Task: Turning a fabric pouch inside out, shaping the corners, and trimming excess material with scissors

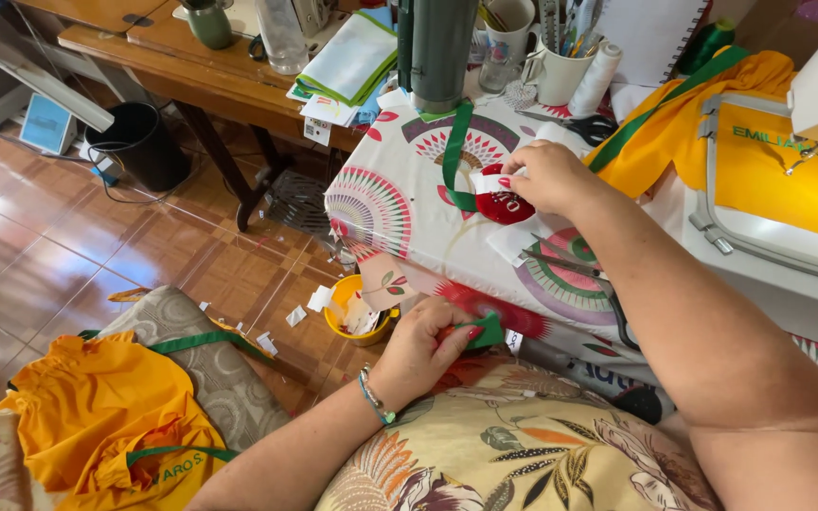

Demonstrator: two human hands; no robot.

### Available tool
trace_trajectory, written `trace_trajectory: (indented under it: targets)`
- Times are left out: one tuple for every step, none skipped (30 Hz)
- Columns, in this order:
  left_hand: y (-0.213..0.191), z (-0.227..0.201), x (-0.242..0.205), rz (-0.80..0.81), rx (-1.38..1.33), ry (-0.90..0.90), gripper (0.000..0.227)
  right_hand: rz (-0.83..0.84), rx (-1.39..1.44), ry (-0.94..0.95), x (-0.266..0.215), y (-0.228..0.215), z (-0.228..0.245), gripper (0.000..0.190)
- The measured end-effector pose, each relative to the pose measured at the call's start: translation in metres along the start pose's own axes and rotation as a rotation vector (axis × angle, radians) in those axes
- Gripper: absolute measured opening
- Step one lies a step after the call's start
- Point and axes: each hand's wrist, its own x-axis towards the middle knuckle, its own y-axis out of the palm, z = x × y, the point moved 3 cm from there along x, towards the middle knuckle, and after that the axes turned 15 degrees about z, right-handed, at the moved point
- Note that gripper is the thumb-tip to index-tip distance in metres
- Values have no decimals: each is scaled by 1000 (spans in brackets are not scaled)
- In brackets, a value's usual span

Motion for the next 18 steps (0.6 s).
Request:
trace_trajectory:
  targets:
    - [-1,1,0,-2,0,-1,8,1,-1,-1,-3,-4,4,20]
    - [-1,3,0,-5,-11,4,8,-15,40,29,-6,-7,6,18]
    - [-1,4,-1,-8,-21,9,9,-31,80,59,-9,-10,8,17]
    - [-3,5,-1,-7,-24,5,9,-28,82,61,-14,-12,11,17]
    - [-4,6,0,-3,-30,4,8,-28,121,86,-19,-14,14,18]
    - [-5,8,1,4,-36,2,7,-29,161,113,-25,-16,15,19]
    - [-5,10,0,7,-39,-1,7,-26,164,117,-24,-13,12,19]
    - [-4,12,1,5,-38,0,8,-23,173,105,-23,-12,9,19]
    - [-4,13,1,3,-38,1,8,-21,182,94,-23,-10,6,20]
    - [-4,12,2,7,-39,2,8,-22,184,98,-25,-13,3,20]
    - [-5,11,2,13,-47,3,7,-79,205,56,-27,-18,1,18]
    - [-5,9,2,18,-54,2,7,-134,225,13,-30,-22,0,17]
    - [-4,11,1,20,-56,0,7,-133,226,16,-26,-21,-12,17]
    - [-4,12,1,16,-53,7,7,-248,168,19,-24,-23,-23,14]
    - [-4,12,1,11,-51,14,7,-363,109,21,-23,-25,-34,12]
    - [-4,12,0,15,-50,13,7,-363,111,24,-23,-22,-38,12]
    - [-4,11,-1,31,24,5,6,-468,-62,74,-25,-22,-41,9]
    - [-3,10,-1,47,99,-2,6,-571,-238,125,-27,-23,-43,9]
